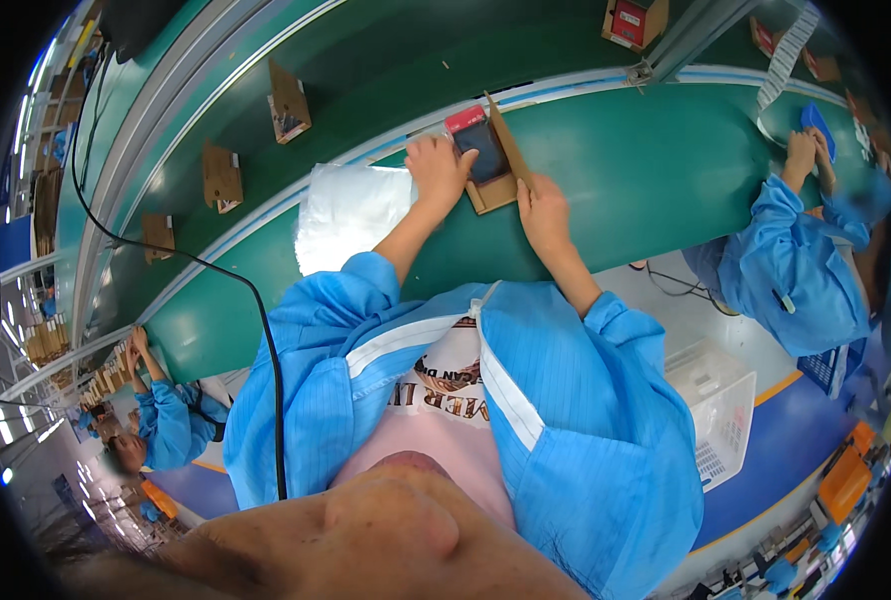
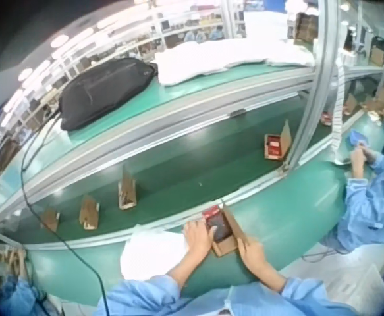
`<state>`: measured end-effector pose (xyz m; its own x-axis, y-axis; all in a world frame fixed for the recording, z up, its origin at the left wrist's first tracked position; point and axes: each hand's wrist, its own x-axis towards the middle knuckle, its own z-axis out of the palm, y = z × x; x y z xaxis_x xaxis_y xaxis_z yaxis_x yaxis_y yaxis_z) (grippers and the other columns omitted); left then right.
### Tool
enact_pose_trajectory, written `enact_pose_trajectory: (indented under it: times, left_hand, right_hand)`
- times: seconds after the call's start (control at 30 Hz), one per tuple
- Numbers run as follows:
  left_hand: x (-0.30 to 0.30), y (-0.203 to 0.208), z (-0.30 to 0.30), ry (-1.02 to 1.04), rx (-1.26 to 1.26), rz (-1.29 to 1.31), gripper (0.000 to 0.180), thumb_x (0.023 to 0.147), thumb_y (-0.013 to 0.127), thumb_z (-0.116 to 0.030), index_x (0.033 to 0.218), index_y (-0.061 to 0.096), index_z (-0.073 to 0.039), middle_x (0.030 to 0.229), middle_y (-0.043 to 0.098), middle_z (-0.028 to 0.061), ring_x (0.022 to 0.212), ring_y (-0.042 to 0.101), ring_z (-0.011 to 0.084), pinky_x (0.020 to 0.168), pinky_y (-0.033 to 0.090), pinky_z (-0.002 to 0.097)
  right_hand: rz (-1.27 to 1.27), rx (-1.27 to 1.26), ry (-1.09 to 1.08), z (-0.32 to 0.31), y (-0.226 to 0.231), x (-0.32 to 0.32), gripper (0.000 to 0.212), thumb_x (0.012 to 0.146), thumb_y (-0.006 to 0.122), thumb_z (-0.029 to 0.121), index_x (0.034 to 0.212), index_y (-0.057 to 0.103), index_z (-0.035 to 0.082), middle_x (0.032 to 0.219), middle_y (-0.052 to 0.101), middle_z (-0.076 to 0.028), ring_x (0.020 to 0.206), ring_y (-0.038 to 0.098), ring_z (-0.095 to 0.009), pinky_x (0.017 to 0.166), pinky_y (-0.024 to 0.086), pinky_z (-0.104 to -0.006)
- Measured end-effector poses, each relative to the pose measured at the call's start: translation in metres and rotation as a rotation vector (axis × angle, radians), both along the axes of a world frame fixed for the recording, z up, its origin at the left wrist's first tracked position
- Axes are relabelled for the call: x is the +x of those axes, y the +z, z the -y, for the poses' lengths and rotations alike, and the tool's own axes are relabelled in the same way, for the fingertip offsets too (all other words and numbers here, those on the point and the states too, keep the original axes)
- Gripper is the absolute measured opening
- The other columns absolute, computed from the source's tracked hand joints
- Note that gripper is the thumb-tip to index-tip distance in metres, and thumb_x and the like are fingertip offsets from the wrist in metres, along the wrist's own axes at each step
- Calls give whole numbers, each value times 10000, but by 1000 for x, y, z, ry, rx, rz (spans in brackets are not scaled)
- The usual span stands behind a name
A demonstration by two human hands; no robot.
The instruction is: The person inserts electronic devices into plastic bags, places them into cardboard boxes, closes the boxes, and sets the boxes onto the upper shelf of the conveyor line by hand.
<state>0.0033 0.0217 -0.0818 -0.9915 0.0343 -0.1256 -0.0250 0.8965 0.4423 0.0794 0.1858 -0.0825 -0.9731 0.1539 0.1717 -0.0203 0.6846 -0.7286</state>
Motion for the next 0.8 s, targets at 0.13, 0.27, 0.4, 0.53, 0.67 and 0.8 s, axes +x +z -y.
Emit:
enact_pose_trajectory:
  times: [0.13,0.27,0.4,0.53,0.67,0.8]
  left_hand:
    - [-10,0,5,-126,-37,-515,678,651,751,-277,1208,459,-26,1282,417,175,1170,379,369,932,325,475]
    - [-10,3,8,-410,-55,-428,690,683,723,-268,1261,431,-27,1333,392,144,1197,374,333,997,289,491]
    - [16,-10,4,-482,-177,-329,646,769,629,-338,1296,418,-29,1397,336,138,1247,339,323,1043,222,521]
    - [21,-14,2,-452,-235,-343,631,799,577,-383,1303,427,-34,1443,276,135,1334,241,311,1066,162,528]
    - [19,-8,-2,-439,-267,-331,614,802,571,-389,1286,450,-31,1444,266,151,1342,225,315,1072,153,520]
    - [17,12,-6,-451,-162,-346,539,798,583,-346,1220,515,-17,1421,283,203,1327,241,347,1062,191,499]
  right_hand:
    - [-79,39,28,-2,-3,-3,157,868,522,136,902,586,-3,842,589,-198,775,561,-381,684,453,-442]
    - [-113,1,22,-1,-3,-4,134,865,527,131,877,561,3,787,563,-191,738,548,-373,651,442,-448]
    - [-152,39,46,-1,-9,-4,103,847,548,110,867,541,9,751,528,-176,708,530,-369,624,432,-451]
    - [-181,61,71,-1,-8,-6,95,835,561,95,871,537,11,754,520,-172,704,524,-370,618,430,-451]
    - [-170,53,111,0,-5,-8,99,836,559,91,877,541,3,773,537,-174,716,535,-371,627,436,-446]
    - [8,-119,76,-15,-5,-10,141,839,555,112,903,583,-11,817,581,-194,733,561,-384,642,450,-446]
